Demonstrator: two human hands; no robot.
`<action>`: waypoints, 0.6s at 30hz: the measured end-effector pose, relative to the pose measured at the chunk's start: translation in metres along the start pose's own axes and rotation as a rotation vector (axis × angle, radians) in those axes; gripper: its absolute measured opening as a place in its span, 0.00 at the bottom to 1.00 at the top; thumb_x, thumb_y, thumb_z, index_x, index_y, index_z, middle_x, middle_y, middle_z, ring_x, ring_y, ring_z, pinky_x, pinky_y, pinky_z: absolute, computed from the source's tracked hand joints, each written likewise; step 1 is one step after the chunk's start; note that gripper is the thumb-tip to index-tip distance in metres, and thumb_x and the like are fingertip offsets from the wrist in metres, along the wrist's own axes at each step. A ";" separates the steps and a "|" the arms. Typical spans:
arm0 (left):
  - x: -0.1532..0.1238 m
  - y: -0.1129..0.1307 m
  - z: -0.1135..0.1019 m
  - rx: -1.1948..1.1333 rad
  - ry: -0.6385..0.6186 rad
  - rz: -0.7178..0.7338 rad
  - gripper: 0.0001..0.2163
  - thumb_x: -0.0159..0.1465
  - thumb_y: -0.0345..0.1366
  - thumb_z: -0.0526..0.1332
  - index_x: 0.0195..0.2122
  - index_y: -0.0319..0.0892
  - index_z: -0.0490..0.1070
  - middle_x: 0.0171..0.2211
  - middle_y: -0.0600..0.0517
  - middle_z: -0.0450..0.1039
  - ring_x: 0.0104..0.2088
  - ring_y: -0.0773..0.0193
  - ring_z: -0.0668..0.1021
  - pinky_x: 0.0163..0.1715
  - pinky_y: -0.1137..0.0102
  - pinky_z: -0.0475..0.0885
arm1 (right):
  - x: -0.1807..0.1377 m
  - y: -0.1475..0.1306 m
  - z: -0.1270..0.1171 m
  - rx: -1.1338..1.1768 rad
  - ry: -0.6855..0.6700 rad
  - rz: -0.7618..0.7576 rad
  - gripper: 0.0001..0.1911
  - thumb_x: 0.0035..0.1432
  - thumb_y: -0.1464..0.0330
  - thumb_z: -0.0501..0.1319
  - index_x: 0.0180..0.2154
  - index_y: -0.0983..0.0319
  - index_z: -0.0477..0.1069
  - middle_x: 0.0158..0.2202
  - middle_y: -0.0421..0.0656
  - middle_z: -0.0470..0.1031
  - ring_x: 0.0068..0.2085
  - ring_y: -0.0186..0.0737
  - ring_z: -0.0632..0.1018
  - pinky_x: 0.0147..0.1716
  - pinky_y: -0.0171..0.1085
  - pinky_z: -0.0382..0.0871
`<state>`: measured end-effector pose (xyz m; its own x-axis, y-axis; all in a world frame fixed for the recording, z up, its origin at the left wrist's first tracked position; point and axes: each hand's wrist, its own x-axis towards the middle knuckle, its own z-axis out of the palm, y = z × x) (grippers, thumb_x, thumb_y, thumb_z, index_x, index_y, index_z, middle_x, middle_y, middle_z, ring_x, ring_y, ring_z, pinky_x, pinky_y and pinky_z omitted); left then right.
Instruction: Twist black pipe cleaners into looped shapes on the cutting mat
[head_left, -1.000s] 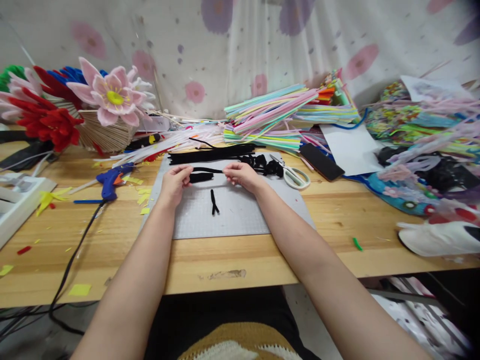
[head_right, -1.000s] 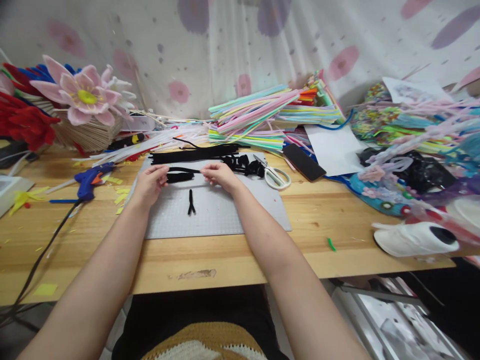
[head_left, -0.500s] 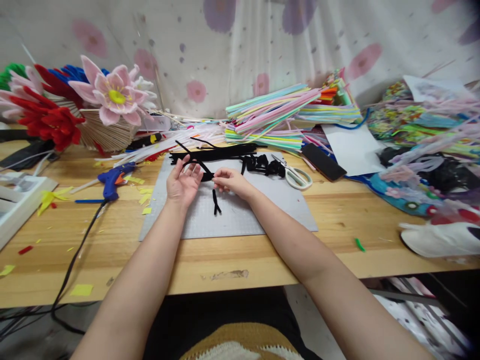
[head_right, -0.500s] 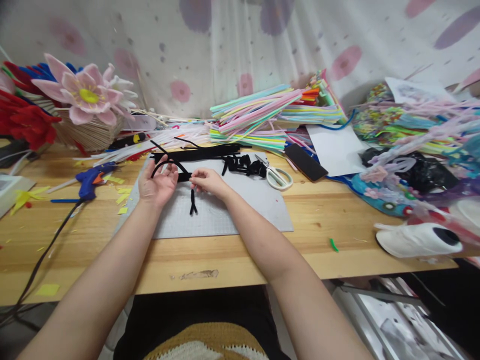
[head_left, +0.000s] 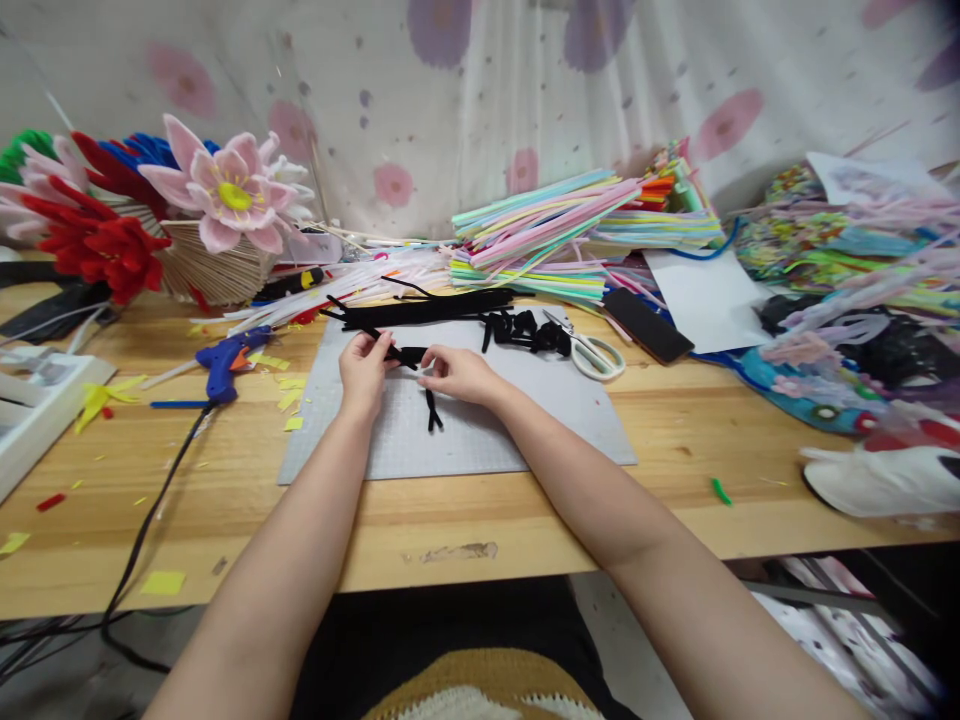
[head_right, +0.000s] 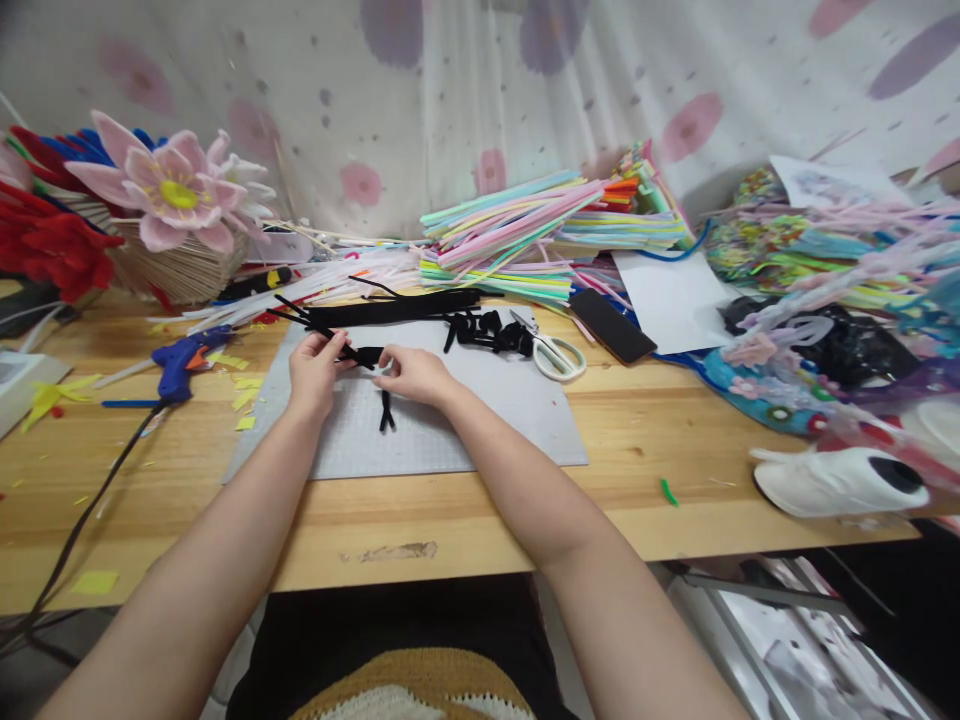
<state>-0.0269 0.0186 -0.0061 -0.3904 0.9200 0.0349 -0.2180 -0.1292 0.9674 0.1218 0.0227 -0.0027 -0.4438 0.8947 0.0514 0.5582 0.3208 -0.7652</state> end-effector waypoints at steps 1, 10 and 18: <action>0.001 0.001 -0.001 0.017 0.008 0.003 0.09 0.48 0.38 0.67 0.26 0.39 0.70 0.23 0.56 0.67 0.23 0.72 0.70 0.21 0.77 0.69 | -0.001 -0.001 -0.001 -0.079 -0.025 -0.020 0.10 0.44 0.67 0.63 0.32 0.60 0.69 0.25 0.36 0.71 0.26 0.31 0.69 0.28 0.32 0.58; -0.001 0.000 -0.002 0.108 -0.084 -0.010 0.09 0.47 0.36 0.67 0.28 0.39 0.73 0.23 0.56 0.69 0.22 0.72 0.70 0.19 0.78 0.64 | 0.004 0.010 -0.007 0.460 -0.103 0.061 0.13 0.43 0.73 0.59 0.35 0.60 0.63 0.25 0.35 0.69 0.24 0.28 0.67 0.24 0.30 0.61; 0.000 -0.002 -0.002 0.113 -0.062 0.050 0.08 0.46 0.34 0.67 0.29 0.39 0.74 0.21 0.56 0.68 0.22 0.73 0.68 0.19 0.79 0.61 | 0.002 0.009 -0.003 0.042 -0.097 -0.087 0.17 0.39 0.77 0.59 0.36 0.60 0.68 0.28 0.36 0.70 0.29 0.31 0.69 0.31 0.34 0.61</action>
<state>-0.0280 0.0184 -0.0086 -0.3411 0.9351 0.0960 -0.0957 -0.1361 0.9861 0.1280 0.0279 -0.0074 -0.5558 0.8293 0.0579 0.4856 0.3804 -0.7871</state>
